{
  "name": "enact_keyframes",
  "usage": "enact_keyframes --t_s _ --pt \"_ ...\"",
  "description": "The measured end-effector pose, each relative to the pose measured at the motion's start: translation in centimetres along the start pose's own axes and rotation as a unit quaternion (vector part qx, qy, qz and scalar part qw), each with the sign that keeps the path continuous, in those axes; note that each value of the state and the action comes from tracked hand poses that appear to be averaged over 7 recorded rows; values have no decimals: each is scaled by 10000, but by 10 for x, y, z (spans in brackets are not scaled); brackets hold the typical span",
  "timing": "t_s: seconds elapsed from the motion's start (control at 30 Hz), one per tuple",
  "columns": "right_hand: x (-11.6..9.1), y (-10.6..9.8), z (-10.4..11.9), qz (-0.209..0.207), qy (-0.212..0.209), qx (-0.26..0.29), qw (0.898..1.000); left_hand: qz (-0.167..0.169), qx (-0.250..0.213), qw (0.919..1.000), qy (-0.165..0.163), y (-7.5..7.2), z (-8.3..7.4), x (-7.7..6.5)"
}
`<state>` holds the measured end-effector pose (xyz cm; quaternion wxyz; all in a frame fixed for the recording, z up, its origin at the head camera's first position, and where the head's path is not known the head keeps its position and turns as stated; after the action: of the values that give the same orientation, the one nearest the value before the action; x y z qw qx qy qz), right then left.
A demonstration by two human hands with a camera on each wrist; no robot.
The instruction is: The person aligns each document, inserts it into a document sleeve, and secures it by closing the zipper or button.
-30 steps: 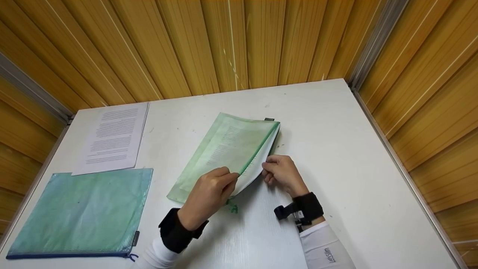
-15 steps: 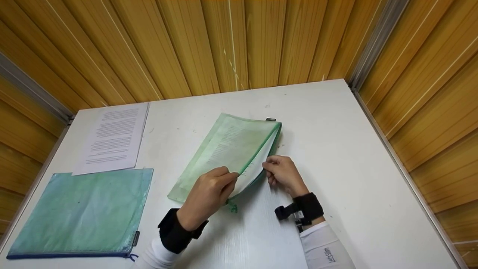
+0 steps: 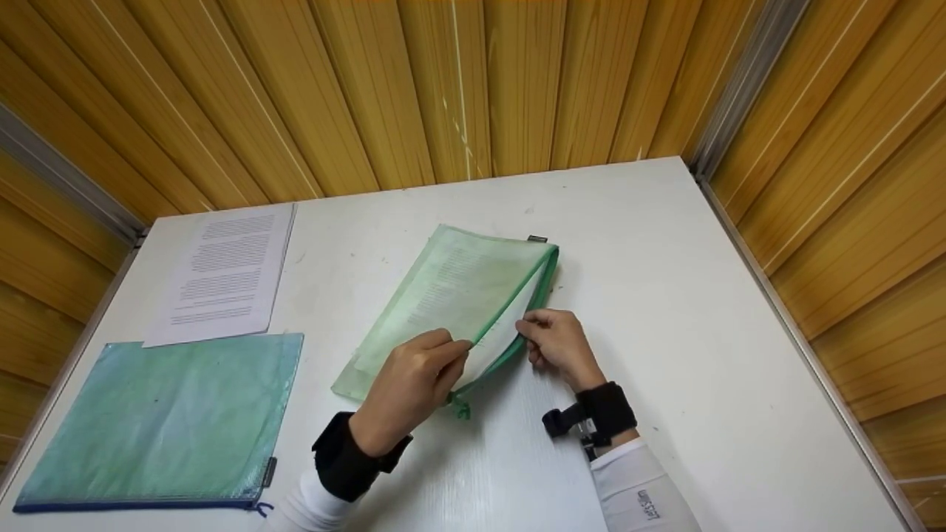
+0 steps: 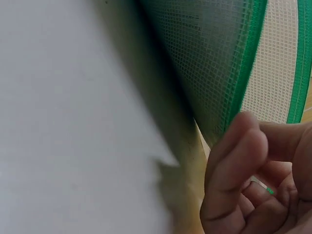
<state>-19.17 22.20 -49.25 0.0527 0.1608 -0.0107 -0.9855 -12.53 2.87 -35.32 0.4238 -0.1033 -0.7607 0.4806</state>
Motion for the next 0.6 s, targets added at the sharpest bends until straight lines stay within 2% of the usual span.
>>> enact_keyframes --t_s 0.2,0.4,0.5,0.6 --pt "-1 1 1 -214 -147 -159 9995 -44 -118 9999 -108 1 2 1" --pt "-1 3 1 -59 -108 -194 9997 -197 -490 9968 -602 3 9 -1" --pt "-3 1 7 -12 -178 -488 9986 -284 -816 9925 -861 5 13 -1" --pt "-10 0 19 -71 -540 -1007 9934 -344 -971 9895 -1017 5 16 -1"
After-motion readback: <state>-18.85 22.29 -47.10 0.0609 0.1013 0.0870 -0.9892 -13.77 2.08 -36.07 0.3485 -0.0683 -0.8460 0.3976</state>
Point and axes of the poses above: each hand's wrist, its own x-axis towards the middle knuckle, its own y-axis out of the palm, z = x × y, the point moved 5 cm from there along x, towards the middle knuckle, and after that the axes turned 5 degrees about x, right-handed, at the moved point
